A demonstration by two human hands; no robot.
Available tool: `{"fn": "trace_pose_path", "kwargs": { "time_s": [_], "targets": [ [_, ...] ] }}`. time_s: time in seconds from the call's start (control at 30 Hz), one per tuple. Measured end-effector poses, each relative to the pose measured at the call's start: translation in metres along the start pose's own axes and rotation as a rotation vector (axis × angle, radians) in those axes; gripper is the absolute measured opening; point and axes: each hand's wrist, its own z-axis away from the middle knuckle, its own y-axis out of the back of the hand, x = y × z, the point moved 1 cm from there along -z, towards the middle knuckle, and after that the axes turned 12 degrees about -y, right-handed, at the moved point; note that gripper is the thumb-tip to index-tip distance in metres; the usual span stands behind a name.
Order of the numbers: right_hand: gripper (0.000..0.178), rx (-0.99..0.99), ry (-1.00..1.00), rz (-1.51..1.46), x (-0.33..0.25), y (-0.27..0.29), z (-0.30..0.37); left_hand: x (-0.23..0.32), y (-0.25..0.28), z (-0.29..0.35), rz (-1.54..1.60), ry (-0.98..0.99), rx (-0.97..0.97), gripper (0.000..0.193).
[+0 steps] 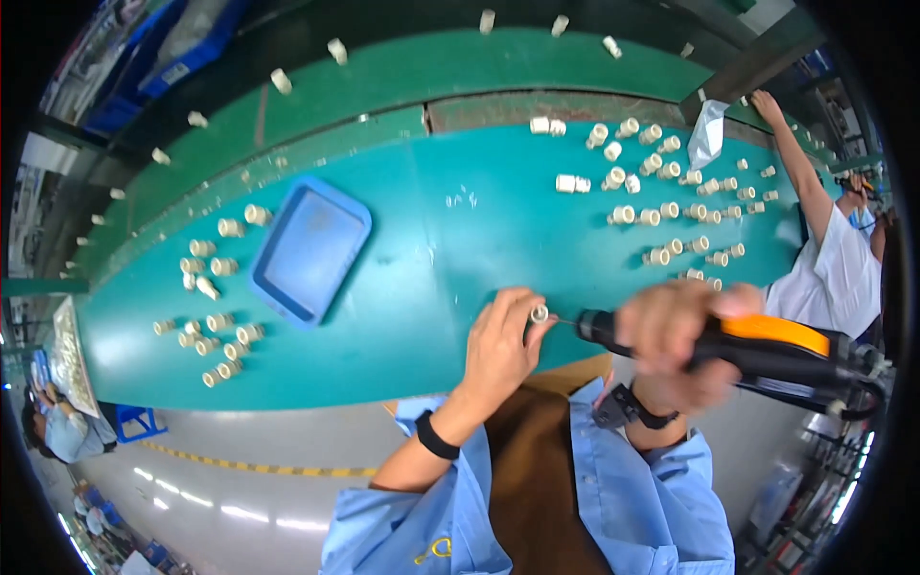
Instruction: Assemble small plastic components by inserting screws using an electric screwdriver at a factory workbench.
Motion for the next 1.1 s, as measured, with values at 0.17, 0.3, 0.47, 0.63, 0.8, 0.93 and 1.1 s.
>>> {"fn": "trace_pose_path", "kwargs": {
  "time_s": [0.17, 0.3, 0.47, 0.63, 0.8, 0.93, 1.1],
  "targets": [
    [0.070, 0.000, 0.136, -0.082, -0.044, 0.020, -0.006, 0.020, 0.019, -0.002, 0.174, 0.153, -0.110, 0.022],
    [0.066, 0.003, -0.023, -0.133, -0.033, 0.049, 0.003, 0.045, 0.063, -0.062, 0.424, 0.253, -0.224, 0.025],
    [0.066, 0.073, -0.015, -0.147, -0.022, 0.083, 0.015, -0.034, 0.063, -0.227, 0.097, 0.135, -0.115, 0.017],
    [0.064, 0.134, -0.025, -0.133, -0.021, 0.091, 0.015, -0.144, 0.041, -0.324, -0.264, 0.288, -0.064, 0.029],
    [0.061, 0.185, -0.013, -0.128, -0.013, 0.111, 0.017, -0.179, -0.004, -0.354, -0.691, 0.027, 0.028, 0.045],
    [0.060, 0.180, -0.015, -0.123, -0.010, 0.123, 0.012, -0.189, -0.049, -0.379, -0.645, -0.133, 0.130, 0.044],
    [0.060, 0.188, -0.023, -0.110, -0.011, 0.125, 0.008, -0.185, -0.065, -0.393, -0.352, 0.193, -0.026, 0.031]
  ]
}}
